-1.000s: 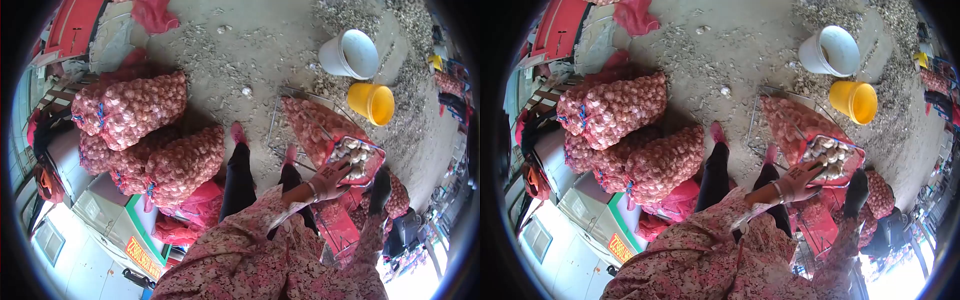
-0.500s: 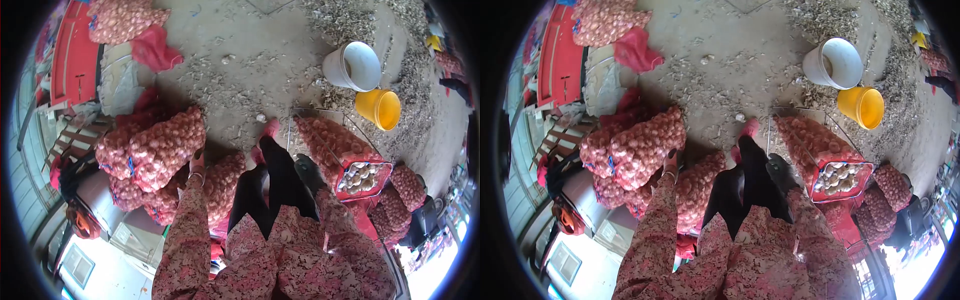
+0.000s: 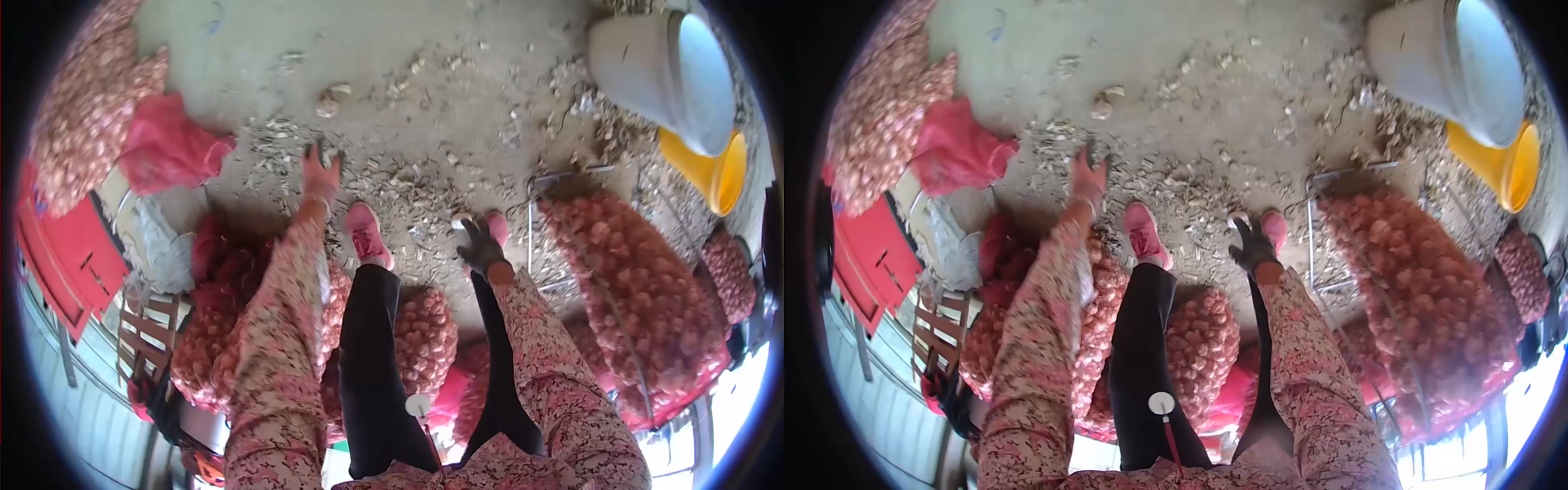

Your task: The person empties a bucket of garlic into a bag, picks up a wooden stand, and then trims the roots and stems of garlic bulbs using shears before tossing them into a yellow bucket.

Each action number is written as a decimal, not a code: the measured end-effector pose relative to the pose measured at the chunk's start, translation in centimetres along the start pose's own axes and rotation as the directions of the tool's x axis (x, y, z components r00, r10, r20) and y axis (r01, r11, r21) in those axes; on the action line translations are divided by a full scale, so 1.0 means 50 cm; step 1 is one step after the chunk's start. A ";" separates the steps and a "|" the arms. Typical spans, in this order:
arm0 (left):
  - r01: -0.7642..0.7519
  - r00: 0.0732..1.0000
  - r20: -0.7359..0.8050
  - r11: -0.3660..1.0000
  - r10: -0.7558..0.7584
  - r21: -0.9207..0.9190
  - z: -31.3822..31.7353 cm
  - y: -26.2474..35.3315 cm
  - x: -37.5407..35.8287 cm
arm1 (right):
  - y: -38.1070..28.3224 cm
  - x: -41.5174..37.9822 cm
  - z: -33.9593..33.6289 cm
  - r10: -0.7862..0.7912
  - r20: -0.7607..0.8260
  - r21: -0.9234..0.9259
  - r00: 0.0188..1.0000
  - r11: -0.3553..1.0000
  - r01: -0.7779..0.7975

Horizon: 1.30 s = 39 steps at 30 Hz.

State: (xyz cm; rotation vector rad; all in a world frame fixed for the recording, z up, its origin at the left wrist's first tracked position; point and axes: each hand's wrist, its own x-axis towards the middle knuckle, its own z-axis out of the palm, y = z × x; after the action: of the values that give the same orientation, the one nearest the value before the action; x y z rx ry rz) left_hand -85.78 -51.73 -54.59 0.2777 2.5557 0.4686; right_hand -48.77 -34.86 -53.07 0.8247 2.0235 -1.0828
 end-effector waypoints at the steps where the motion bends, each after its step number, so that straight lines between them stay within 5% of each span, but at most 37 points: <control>1: -0.048 0.999 -0.020 0.996 0.050 0.078 0.019 0.007 0.078 | 0.018 0.040 0.038 0.000 -0.013 -0.018 1.000 1.000 0.000; 3: -0.199 0.972 -0.085 0.957 0.221 0.213 0.068 -0.004 0.220 | 0.008 0.080 0.069 0.035 -0.017 -0.111 0.999 0.993 -0.036; 4: -0.274 0.961 0.047 0.914 0.272 0.301 0.067 0.016 0.266 | 0.009 0.102 0.087 0.068 -0.015 -0.161 0.998 0.984 -0.069; 6: -0.148 0.980 0.196 0.819 0.044 0.554 0.105 0.005 0.335 | 0.029 0.144 0.121 0.146 -0.011 -0.201 0.989 0.969 -0.145; 8: -0.137 0.984 0.171 0.847 0.056 0.514 0.126 -0.027 0.319 | 0.048 0.160 0.134 0.195 0.014 -0.111 0.981 0.975 -0.193; 13: -0.074 0.975 0.207 0.996 0.083 -0.050 0.229 -0.174 0.058 | -0.003 0.041 0.055 0.347 -0.169 0.344 0.923 0.898 -0.274; 14: 0.344 0.876 0.460 0.859 -0.147 -0.379 0.217 -0.165 -0.018 | -0.021 -0.005 0.038 0.276 -0.283 0.423 0.919 0.896 -0.139; 15: 0.725 0.635 0.746 0.491 -0.204 -0.483 0.202 -0.132 -0.117 | -0.039 -0.045 0.035 0.277 -0.333 0.529 0.901 0.846 -0.064; 16: 0.749 0.558 0.829 0.454 -0.039 -0.482 0.186 -0.085 -0.216 | -0.057 -0.077 0.031 0.251 -0.471 0.522 0.846 0.852 0.037; 18: 0.870 0.347 0.938 0.376 -0.009 -0.318 0.039 0.165 -0.421 | -0.151 -0.203 -0.049 0.324 -0.445 0.681 0.834 0.728 0.080; 20: 0.808 0.505 0.862 0.373 -0.040 -0.456 -0.007 0.242 -0.565 | -0.220 -0.334 -0.116 0.386 -0.387 0.774 0.838 0.630 0.067; 21: 0.908 0.395 0.919 0.148 0.004 -0.391 -0.038 0.282 -0.609 | -0.248 -0.403 -0.151 0.405 -0.367 0.805 0.838 0.589 0.068; 23: 0.911 0.338 0.941 0.257 -0.013 -0.323 -0.124 0.368 -0.690 | -0.293 -0.535 -0.213 0.435 -0.394 0.828 0.810 0.550 0.107; 24: 0.702 0.408 0.890 0.553 0.203 -0.448 -0.191 0.435 -0.744 | -0.308 -0.599 -0.236 0.406 -0.395 0.829 0.824 0.543 0.130; 26: 0.330 0.368 0.816 0.758 0.446 -0.563 -0.270 0.496 -0.807 | -0.342 -0.728 -0.281 0.411 -0.461 0.837 0.786 0.495 0.232; 27: 0.494 0.371 0.869 0.723 0.327 -0.483 -0.278 0.499 -0.823 | -0.353 -0.791 -0.295 0.448 -0.513 0.834 0.732 0.460 0.303; 28: 0.650 0.356 0.914 0.651 0.196 -0.393 -0.299 0.526 -0.853 | -0.356 -0.836 -0.303 0.479 -0.661 0.738 0.577 0.550 0.390; 29: 0.556 0.363 0.896 0.712 0.256 -0.429 -0.317 0.549 -0.882 | -0.358 -0.889 -0.303 0.567 -0.585 0.801 0.580 0.289 0.525; 31: 0.248 0.382 0.809 0.794 0.447 -0.555 -0.389 0.667 -0.970 | -0.348 -0.972 -0.332 0.662 -0.580 0.711 0.475 0.126 0.692; 33: 0.009 0.337 0.691 0.732 0.639 -0.681 -0.401 0.751 -1.032 | -0.318 -1.063 -0.368 0.710 -0.617 0.523 0.341 0.046 0.851; 34: -0.031 0.351 0.647 0.699 0.676 -0.714 -0.415 0.797 -1.068 | -0.287 -1.093 -0.376 0.734 -0.650 0.439 0.197 0.151 0.886; 35: -0.155 0.325 0.535 0.602 0.780 -0.784 -0.392 0.826 -1.087 | -0.238 -1.116 -0.368 0.720 -0.693 0.466 0.014 0.433 0.771; 36: -0.272 0.285 0.417 0.490 0.863 -0.828 -0.368 0.854 -1.102 | -0.218 -1.167 -0.393 0.708 -0.701 0.371 -0.088 0.466 0.804; 37: -0.283 0.288 0.423 0.498 0.859 -0.820 -0.355 0.887 -1.117 | -0.181 -1.191 -0.393 0.724 -0.674 0.365 -0.147 0.499 0.786; 39: -0.571 0.137 0.183 0.228 0.974 -0.788 -0.317 0.961 -1.147 | -0.122 -1.253 -0.402 0.775 -0.631 0.349 -0.028 0.316 0.882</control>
State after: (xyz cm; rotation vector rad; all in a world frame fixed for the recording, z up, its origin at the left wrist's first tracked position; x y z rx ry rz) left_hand -40.89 -28.22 2.68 1.4360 1.1398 1.2270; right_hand -23.84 -33.17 8.08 3.3174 1.9116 -2.4054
